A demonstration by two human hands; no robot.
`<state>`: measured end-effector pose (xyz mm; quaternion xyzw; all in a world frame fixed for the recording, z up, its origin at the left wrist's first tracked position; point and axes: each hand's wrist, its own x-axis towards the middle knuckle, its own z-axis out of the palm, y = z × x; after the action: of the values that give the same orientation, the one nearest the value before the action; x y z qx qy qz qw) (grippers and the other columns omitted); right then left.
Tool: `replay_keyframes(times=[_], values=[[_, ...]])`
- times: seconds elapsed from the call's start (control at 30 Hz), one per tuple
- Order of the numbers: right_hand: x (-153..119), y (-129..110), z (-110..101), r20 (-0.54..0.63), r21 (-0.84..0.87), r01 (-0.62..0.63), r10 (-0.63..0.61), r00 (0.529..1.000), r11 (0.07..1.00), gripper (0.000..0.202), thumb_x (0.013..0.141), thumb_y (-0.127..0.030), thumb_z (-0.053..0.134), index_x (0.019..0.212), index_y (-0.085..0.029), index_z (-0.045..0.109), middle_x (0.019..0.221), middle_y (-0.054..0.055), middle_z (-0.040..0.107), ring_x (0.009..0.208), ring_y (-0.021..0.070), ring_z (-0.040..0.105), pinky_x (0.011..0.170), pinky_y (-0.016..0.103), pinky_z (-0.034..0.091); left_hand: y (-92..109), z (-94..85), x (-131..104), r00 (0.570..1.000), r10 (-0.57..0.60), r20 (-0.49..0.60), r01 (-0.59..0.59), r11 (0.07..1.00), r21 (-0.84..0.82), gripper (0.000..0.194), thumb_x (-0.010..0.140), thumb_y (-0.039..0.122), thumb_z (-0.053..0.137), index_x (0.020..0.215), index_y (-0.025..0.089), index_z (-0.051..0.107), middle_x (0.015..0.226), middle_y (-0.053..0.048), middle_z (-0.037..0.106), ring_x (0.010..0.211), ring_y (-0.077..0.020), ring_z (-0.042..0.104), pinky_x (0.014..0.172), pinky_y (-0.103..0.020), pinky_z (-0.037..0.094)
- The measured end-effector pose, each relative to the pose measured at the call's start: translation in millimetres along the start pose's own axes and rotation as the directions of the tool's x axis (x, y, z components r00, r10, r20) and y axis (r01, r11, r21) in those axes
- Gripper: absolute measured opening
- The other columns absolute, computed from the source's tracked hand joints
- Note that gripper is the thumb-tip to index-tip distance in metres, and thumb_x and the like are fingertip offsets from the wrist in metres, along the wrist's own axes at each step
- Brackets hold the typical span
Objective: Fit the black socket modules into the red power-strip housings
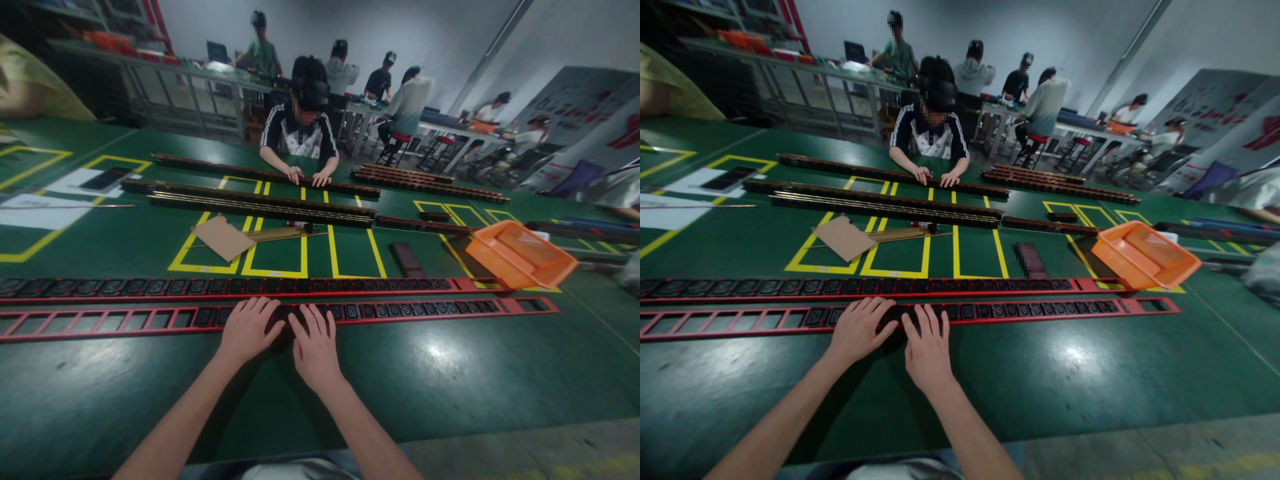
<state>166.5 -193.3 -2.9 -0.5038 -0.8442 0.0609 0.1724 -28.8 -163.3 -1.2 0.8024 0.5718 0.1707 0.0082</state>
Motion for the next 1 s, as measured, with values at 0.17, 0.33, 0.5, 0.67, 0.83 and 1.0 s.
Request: replay_keyframes(times=[0.17,0.33,0.5,0.67,0.83,1.0], values=[[-0.1,-1.6,-0.1,-0.012,-0.001,-0.013,0.013,1.0,1.0,0.05,0.091,-0.018,0.049,0.14,-0.025,0.048,0.15,0.009,0.041,0.144,0.0257,0.025,0.119,0.057,0.008,-1.1,0.5,-1.2,1.0,-0.001,-0.002,0.0,1.0,-0.005,0.038,0.092,0.045,0.047,0.118,0.021,0.061,0.112,-0.009,0.067,0.103,-0.0275,0.059,0.088,-0.043,0.042],[0.0,-2.4,2.0,-0.016,-0.02,-0.018,0.017,1.0,1.0,0.05,0.09,-0.018,0.05,0.139,-0.026,0.049,0.15,0.008,0.041,0.144,0.0256,0.024,0.119,0.057,0.008,-1.0,-0.3,-1.5,1.0,-0.004,0.011,0.004,1.0,-0.01,0.039,0.093,0.046,0.045,0.119,0.02,0.06,0.113,-0.009,0.067,0.104,-0.0273,0.058,0.088,-0.043,0.042],[0.6,-2.2,-1.7,-0.001,-0.022,-0.014,0.014,1.0,1.0,0.051,0.09,-0.018,0.05,0.141,-0.025,0.047,0.15,0.008,0.041,0.144,0.0254,0.025,0.119,0.057,0.009,-0.6,-0.7,-0.5,1.0,-0.008,0.005,0.009,1.0,-0.011,0.04,0.093,0.045,0.045,0.119,0.02,0.061,0.113,-0.01,0.067,0.104,-0.0276,0.059,0.089,-0.043,0.042],[0.4,-2.3,-2.5,-0.003,-0.034,-0.004,0.004,1.0,0.999,0.05,0.091,-0.018,0.05,0.14,-0.025,0.048,0.15,0.009,0.042,0.144,0.0258,0.026,0.119,0.057,0.011,-0.2,-0.9,-0.5,1.0,-0.01,-0.015,0.009,0.999,-0.035,0.037,0.092,0.044,0.048,0.118,0.022,0.062,0.111,-0.009,0.067,0.103,-0.0275,0.059,0.088,-0.042,0.042],[0.2,-3.2,1.9,-0.039,-0.045,-0.018,0.016,0.999,0.999,0.052,0.087,-0.016,0.052,0.139,-0.025,0.05,0.149,0.009,0.043,0.143,0.0263,0.027,0.119,0.057,0.01,-1.0,-0.2,-0.7,1.0,-0.004,-0.016,0.003,1.0,-0.021,0.038,0.092,0.045,0.047,0.117,0.022,0.062,0.111,-0.009,0.067,0.102,-0.0274,0.059,0.088,-0.042,0.042],[1.3,-3.6,2.5,-0.041,-0.038,-0.02,0.019,0.999,0.999,0.051,0.087,-0.014,0.05,0.137,-0.025,0.051,0.148,0.008,0.044,0.143,0.0261,0.028,0.118,0.058,0.011,-0.1,-0.7,-0.6,1.0,-0.001,-0.027,0.0,1.0,-0.021,0.037,0.092,0.045,0.048,0.117,0.022,0.062,0.11,-0.009,0.067,0.1,-0.0267,0.059,0.088,-0.042,0.042]])
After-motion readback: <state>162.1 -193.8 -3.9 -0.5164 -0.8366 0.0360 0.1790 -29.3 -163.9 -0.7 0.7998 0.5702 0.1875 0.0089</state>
